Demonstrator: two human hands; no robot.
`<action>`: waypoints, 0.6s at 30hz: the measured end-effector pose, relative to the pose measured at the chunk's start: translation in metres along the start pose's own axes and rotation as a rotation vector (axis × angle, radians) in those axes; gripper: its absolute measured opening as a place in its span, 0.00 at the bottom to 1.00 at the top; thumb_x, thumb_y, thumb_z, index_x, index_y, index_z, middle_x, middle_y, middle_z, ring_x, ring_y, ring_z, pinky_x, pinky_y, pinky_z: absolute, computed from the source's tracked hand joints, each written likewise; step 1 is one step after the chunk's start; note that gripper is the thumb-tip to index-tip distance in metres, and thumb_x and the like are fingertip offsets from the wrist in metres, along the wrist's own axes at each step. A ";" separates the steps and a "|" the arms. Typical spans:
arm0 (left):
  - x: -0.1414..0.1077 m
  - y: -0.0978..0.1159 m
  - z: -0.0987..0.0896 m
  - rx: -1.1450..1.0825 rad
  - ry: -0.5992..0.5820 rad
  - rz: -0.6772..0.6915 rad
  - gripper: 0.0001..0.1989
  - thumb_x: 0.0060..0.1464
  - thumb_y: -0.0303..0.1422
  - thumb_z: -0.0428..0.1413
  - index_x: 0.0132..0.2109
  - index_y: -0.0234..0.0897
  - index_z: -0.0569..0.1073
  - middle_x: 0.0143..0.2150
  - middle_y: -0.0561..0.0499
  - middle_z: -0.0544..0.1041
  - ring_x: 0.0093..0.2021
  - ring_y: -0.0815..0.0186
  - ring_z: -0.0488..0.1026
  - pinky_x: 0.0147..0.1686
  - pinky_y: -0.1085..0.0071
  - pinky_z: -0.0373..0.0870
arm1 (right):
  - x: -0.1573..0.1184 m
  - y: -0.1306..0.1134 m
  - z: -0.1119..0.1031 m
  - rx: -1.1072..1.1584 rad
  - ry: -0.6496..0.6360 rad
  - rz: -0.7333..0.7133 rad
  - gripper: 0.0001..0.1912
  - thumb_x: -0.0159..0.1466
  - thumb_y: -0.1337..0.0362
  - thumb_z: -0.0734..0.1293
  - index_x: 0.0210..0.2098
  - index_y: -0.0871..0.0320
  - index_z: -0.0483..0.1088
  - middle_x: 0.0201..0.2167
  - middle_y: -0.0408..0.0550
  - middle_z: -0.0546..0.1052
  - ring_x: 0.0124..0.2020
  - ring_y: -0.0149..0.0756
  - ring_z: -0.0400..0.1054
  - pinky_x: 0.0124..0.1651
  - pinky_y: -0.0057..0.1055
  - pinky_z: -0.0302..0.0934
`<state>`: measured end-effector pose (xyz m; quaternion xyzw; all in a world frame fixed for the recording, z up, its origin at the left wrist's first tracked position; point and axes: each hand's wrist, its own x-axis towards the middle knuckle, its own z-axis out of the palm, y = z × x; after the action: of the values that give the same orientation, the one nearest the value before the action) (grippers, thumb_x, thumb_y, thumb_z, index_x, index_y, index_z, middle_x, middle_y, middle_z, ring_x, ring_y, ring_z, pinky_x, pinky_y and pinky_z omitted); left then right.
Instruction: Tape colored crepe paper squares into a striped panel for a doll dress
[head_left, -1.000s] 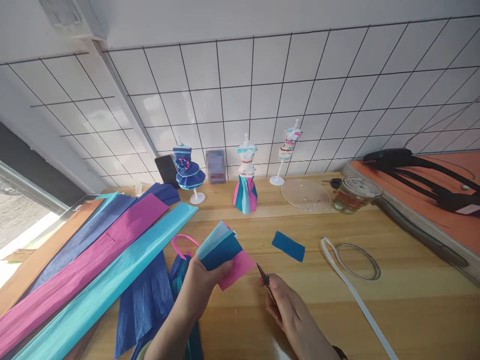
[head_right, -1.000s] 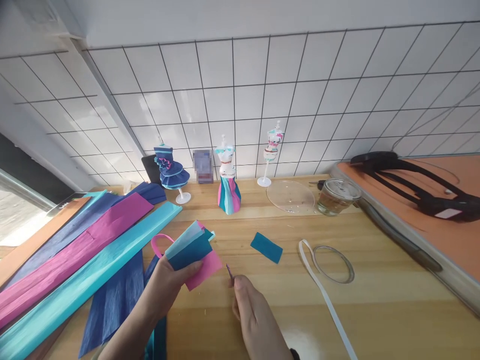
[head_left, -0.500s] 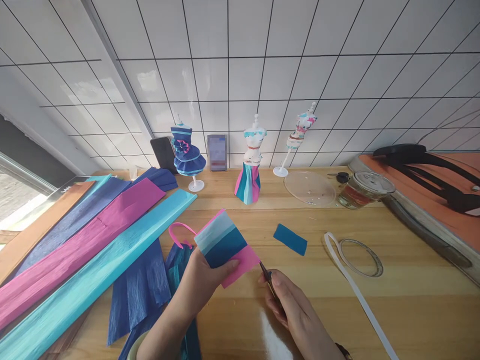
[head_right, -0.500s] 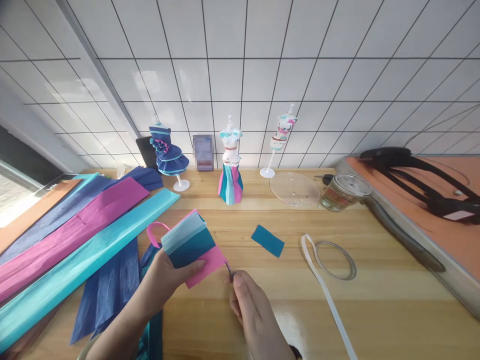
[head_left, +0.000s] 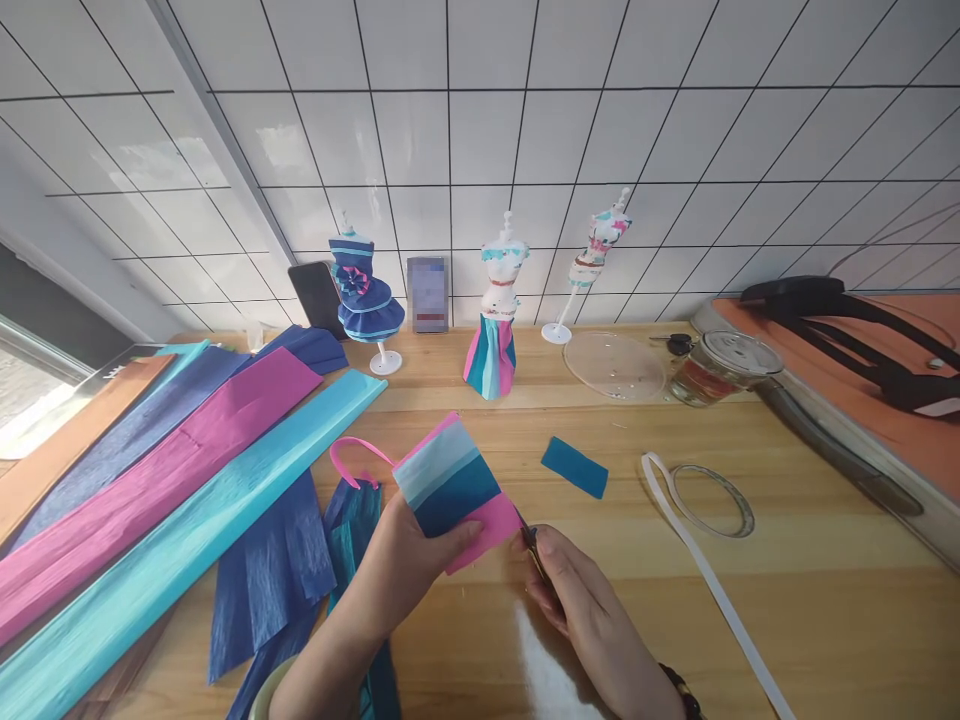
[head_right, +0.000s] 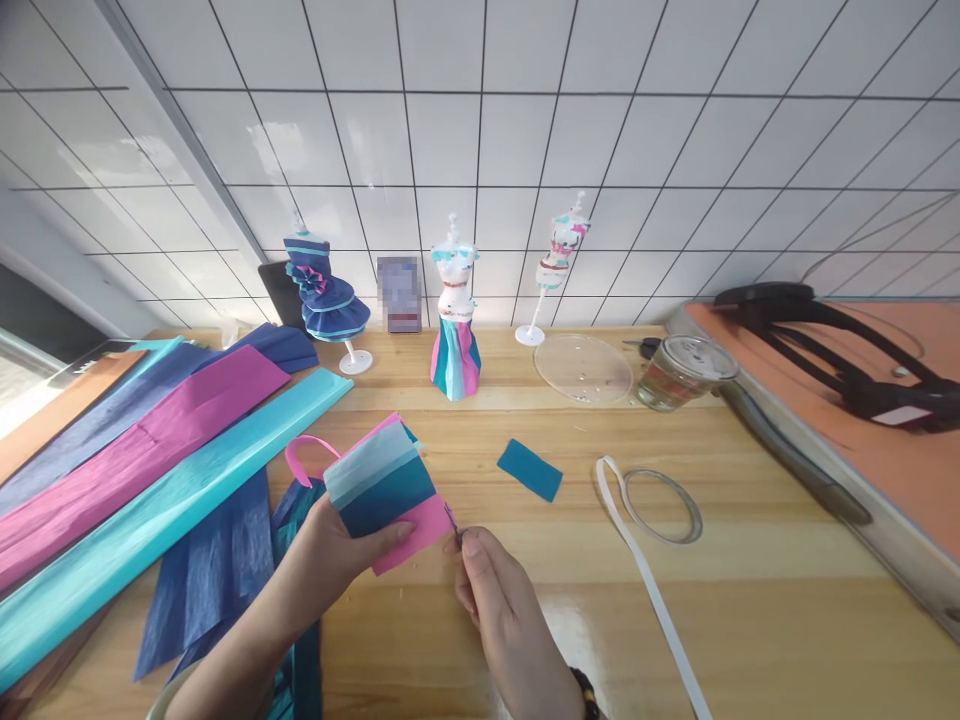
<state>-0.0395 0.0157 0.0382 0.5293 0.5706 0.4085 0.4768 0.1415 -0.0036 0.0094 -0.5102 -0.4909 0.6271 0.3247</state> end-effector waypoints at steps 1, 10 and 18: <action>0.000 -0.001 0.000 0.010 0.009 -0.003 0.14 0.47 0.32 0.59 0.43 0.37 0.73 0.42 0.52 0.79 0.44 0.58 0.74 0.46 0.65 0.70 | 0.000 -0.001 0.000 -0.015 -0.007 -0.006 0.21 0.65 0.47 0.53 0.24 0.55 0.55 0.20 0.37 0.54 0.22 0.29 0.48 0.25 0.25 0.50; 0.002 -0.001 0.000 -0.040 0.027 -0.005 0.16 0.45 0.33 0.61 0.44 0.38 0.73 0.43 0.51 0.79 0.45 0.57 0.74 0.47 0.65 0.69 | -0.002 0.001 -0.001 -0.038 -0.017 -0.020 0.19 0.66 0.48 0.52 0.30 0.55 0.61 0.21 0.38 0.56 0.23 0.29 0.49 0.25 0.26 0.49; 0.000 -0.004 0.002 0.009 0.007 -0.023 0.16 0.48 0.34 0.60 0.46 0.38 0.73 0.43 0.51 0.79 0.45 0.57 0.74 0.45 0.65 0.69 | -0.001 0.000 0.000 -0.038 -0.032 -0.026 0.20 0.67 0.48 0.50 0.26 0.54 0.53 0.20 0.37 0.52 0.23 0.29 0.46 0.25 0.26 0.46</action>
<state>-0.0388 0.0156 0.0337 0.5233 0.5801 0.4023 0.4772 0.1418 -0.0049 0.0097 -0.4999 -0.5144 0.6215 0.3151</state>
